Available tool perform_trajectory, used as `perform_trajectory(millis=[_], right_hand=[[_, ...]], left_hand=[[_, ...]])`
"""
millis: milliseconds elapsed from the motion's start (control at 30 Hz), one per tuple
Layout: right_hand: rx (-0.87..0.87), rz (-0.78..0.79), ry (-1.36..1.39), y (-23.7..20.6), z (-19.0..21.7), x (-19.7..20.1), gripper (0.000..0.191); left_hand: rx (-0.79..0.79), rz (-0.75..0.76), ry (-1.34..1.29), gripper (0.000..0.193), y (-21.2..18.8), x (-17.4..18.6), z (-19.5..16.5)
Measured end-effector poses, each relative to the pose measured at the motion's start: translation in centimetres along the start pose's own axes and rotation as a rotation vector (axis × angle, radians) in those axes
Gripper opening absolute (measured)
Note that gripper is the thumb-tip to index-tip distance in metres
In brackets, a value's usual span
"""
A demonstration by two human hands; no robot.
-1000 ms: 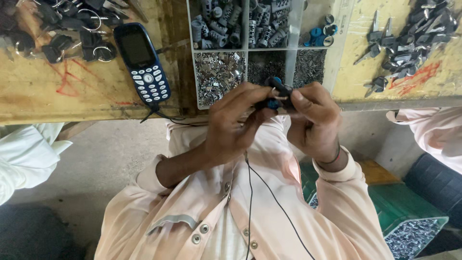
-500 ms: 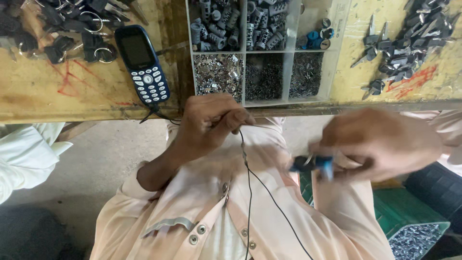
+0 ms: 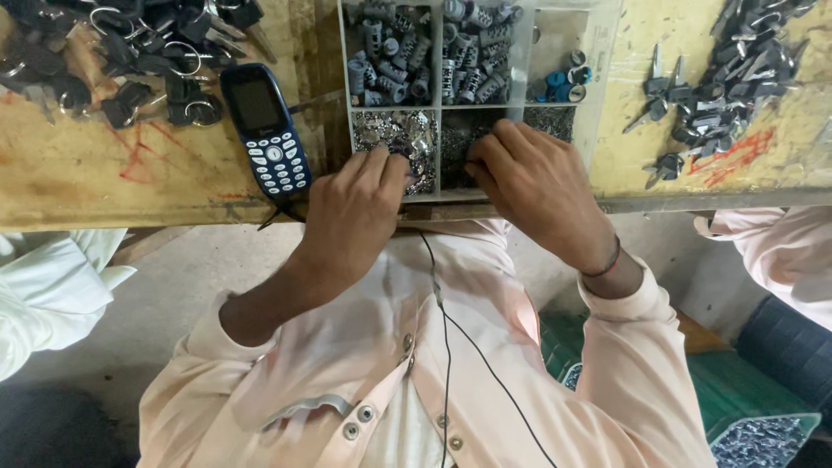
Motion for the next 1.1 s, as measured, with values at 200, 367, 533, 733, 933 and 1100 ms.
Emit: perform_trajectory(millis=[200,367,533,733,933,1100], right_hand=[[-0.011,0.040,0.014,-0.1,-0.6,-0.7,0.016],[-0.114,-0.035,0.170,-0.4,-1.7,-0.5,0.015],[-0.192,-0.083,0.293,-1.3,-2.6,-1.1,0.013],[-0.237,-0.175,0.334,-2.5,-3.8,-1.9,0.017],[-0.262,-0.219,0.392,-3.3,-4.3,-2.2,0.017],[-0.237,-0.304,0.471,-3.6,-4.5,-1.2,0.017]], left_hand=[[0.001,0.045,0.070,0.015,0.4,-0.4,-0.4],[0.030,-0.008,0.025,0.015,0.3,-0.1,-0.3],[0.037,0.048,0.061,0.018,1.0,-0.8,0.0],[0.056,0.038,0.013,0.018,1.5,-0.8,-0.5],[0.063,0.095,-0.012,0.019,1.6,-1.9,-0.3],[0.052,-0.010,-0.038,0.022,1.7,-1.4,-0.9]])
Point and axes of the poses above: each hand's wrist, its own y-axis towards the middle knuckle, its own x-axis out of the back of the hand, z = x × y, the point moved 9 cm from there along y, towards the middle knuckle, and after that the axes turned 7 degrees about x, right-handed, at the moved point
